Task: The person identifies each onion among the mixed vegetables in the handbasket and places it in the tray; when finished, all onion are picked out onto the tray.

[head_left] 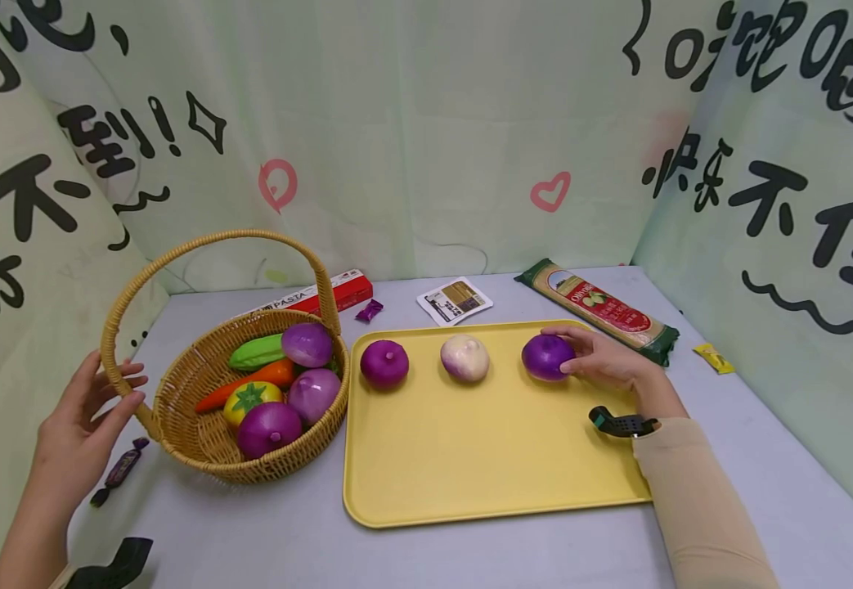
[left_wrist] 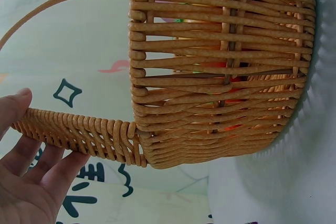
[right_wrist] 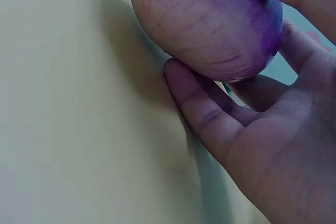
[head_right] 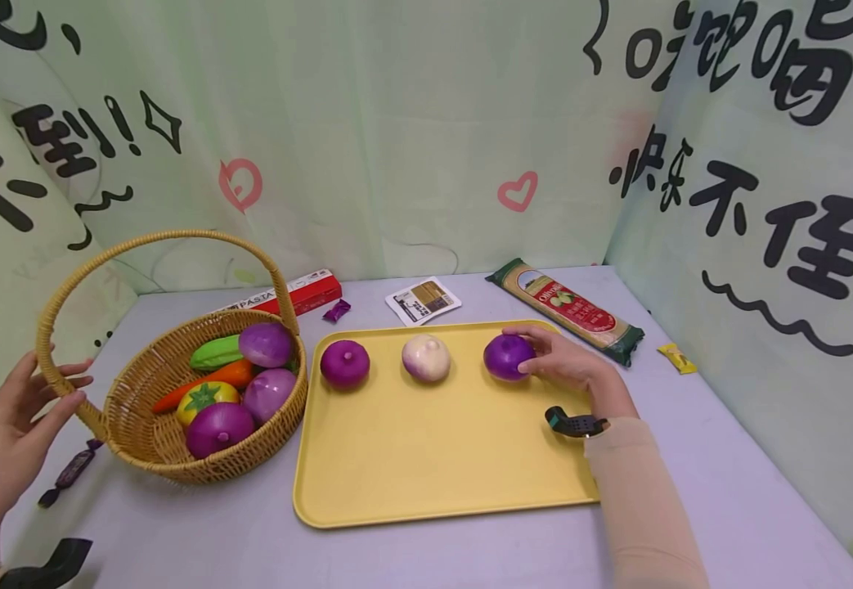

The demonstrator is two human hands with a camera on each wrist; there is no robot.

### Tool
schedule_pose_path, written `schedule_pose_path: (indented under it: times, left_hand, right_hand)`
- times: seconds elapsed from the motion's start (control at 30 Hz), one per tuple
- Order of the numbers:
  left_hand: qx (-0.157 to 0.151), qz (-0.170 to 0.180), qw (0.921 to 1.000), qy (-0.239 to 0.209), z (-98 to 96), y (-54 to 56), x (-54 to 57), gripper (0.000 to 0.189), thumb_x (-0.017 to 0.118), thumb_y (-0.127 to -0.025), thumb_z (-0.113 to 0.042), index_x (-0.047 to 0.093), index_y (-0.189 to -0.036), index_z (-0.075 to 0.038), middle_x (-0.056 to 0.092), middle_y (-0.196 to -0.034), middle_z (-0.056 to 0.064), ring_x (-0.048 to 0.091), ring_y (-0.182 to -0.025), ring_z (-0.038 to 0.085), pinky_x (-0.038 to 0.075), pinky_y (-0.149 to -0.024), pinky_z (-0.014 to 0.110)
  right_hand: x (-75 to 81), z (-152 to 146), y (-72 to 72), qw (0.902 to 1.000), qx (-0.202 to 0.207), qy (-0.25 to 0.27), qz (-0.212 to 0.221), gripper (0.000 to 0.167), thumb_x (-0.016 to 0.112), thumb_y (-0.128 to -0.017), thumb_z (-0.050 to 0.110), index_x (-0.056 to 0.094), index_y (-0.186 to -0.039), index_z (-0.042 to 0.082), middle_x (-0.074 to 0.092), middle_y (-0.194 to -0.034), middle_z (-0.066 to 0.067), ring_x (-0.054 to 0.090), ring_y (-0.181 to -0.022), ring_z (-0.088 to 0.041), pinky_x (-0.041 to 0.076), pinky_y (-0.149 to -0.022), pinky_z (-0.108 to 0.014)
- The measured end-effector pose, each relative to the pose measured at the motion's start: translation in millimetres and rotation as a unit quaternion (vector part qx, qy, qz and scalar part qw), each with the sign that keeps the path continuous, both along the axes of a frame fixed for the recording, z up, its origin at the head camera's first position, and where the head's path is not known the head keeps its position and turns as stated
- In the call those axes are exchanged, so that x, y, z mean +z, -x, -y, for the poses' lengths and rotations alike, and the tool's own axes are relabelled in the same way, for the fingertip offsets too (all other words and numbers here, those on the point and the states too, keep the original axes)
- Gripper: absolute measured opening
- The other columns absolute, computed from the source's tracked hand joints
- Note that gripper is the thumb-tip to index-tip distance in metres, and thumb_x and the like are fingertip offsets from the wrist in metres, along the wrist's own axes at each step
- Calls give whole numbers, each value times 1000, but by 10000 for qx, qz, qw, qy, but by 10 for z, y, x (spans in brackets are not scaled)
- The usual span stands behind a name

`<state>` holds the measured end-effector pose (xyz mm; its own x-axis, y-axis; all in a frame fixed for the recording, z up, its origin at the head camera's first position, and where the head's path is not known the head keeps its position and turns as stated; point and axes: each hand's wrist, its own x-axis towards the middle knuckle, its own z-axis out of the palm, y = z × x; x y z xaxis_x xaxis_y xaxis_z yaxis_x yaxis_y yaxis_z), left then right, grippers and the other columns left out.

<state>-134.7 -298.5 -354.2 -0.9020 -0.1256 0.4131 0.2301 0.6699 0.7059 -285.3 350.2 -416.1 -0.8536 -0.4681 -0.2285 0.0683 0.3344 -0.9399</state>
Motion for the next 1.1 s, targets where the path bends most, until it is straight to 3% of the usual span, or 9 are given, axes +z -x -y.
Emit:
schedule_pose_path:
  times: [0.3, 0.8, 1.1]
  left_hand:
    - [5, 25, 10000, 20, -4, -4, 0, 63, 57, -93, -15, 28, -147, -31, 46, -117, -33, 43, -102, -24, 38, -76, -6]
    - [37, 3, 10000, 2, 2, 2, -15, 65, 57, -93, -15, 26, -147, -32, 46, -119, -32, 43, -103, -23, 37, -77, -6]
    - [81, 57, 9999, 17, -7, -6, -7, 64, 57, -93, -16, 26, -147, -33, 46, -120, -32, 42, -102, -24, 37, -77, -6]
  right_hand:
    - [-3, 19, -30, 9998, -91, -45, 159, 67, 66, -86, 12, 34, -144, 20, 19, -150, -17, 27, -133, -39, 46, -94, -24]
    - [21, 7, -26, 9994, 230, -277, 13, 68, 66, -86, 16, 31, -145, 18, 16, -153, -18, 20, -138, -43, 45, -100, -26]
    - [10, -24, -41, 9989, 275, -374, -38, 70, 65, -87, 18, 29, -147, 18, 14, -154, -18, 16, -139, -44, 38, -109, -44]
